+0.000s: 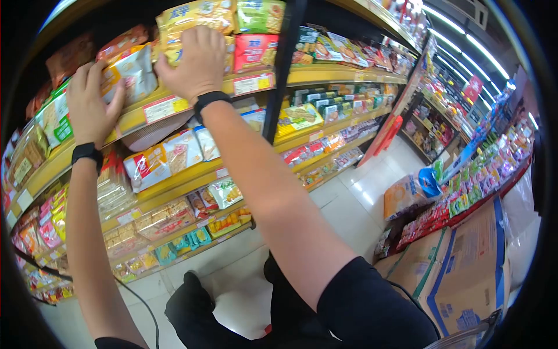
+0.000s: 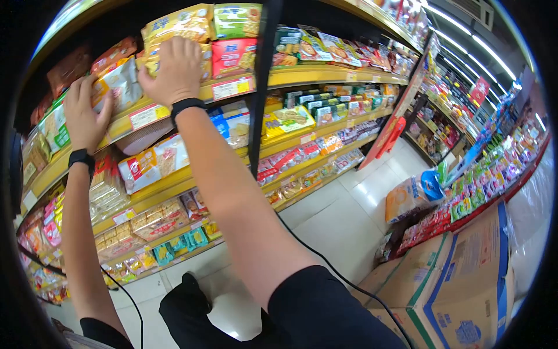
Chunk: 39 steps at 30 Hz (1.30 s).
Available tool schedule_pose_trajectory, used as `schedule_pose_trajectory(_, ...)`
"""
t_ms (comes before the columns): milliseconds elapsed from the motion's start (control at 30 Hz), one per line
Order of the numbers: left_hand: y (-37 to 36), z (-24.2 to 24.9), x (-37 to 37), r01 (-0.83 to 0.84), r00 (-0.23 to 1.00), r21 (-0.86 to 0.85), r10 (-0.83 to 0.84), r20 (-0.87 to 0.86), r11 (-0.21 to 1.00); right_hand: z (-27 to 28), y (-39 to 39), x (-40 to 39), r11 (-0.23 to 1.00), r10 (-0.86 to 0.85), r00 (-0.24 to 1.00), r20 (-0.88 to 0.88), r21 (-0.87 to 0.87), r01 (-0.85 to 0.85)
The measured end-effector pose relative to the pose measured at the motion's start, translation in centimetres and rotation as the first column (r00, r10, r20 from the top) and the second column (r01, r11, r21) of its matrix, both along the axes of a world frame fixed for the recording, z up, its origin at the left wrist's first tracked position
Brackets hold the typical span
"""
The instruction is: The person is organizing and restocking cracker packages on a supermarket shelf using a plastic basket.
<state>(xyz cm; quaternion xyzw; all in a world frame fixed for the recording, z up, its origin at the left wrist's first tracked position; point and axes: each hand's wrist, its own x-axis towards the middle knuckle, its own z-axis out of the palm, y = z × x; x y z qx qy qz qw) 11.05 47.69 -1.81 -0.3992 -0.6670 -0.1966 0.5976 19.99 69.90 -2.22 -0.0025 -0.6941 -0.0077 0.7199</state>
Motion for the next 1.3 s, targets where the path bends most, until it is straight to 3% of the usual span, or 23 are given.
schedule_pose_trajectory(67, 0.2, 0.1, 0.4, 0.028, 0.997, 0.037, -0.025, -0.072, 0.999, -0.1, 0.1, -0.2, 1.0, 0.022, 0.998, 0.058, -0.018, -0.021)
schedule_pose_trajectory(133, 0.2, 0.1, 0.0, 0.05, 0.994, 0.032, -0.047, -0.096, 0.998, -0.1, 0.4, -0.5, 0.996, -0.01, 1.0, 0.002, 0.085, 0.009)
schedule_pose_trajectory(267, 0.1, -0.3, -0.2, 0.019, 1.0, -0.007, -0.019, 0.015, 1.0, -0.2, 0.5, -0.5, 0.995, -0.042, 0.998, 0.055, 0.097, 0.037)
schedule_pose_trajectory(433, -0.1, 0.1, 0.4, 0.028, 1.0, -0.006, -0.028, -0.008, 1.0, 0.0, 0.7, -0.6, 0.988, -0.036, 0.999, -0.014, 0.152, 0.038)
schedule_pose_trajectory(1133, 0.3, 0.1, 0.0, 0.034, 0.999, -0.012, -0.034, -0.039, 0.999, -0.1, 0.6, -0.3, 0.992, -0.074, 0.997, 0.008, 0.105, 0.073)
schedule_pose_trajectory(1300, 0.4, -0.1, -0.2, 0.035, 0.998, 0.025, -0.033, -0.047, 0.999, -0.1, 1.0, -0.7, 0.98, -0.1, 0.994, -0.04, 0.167, 0.105)
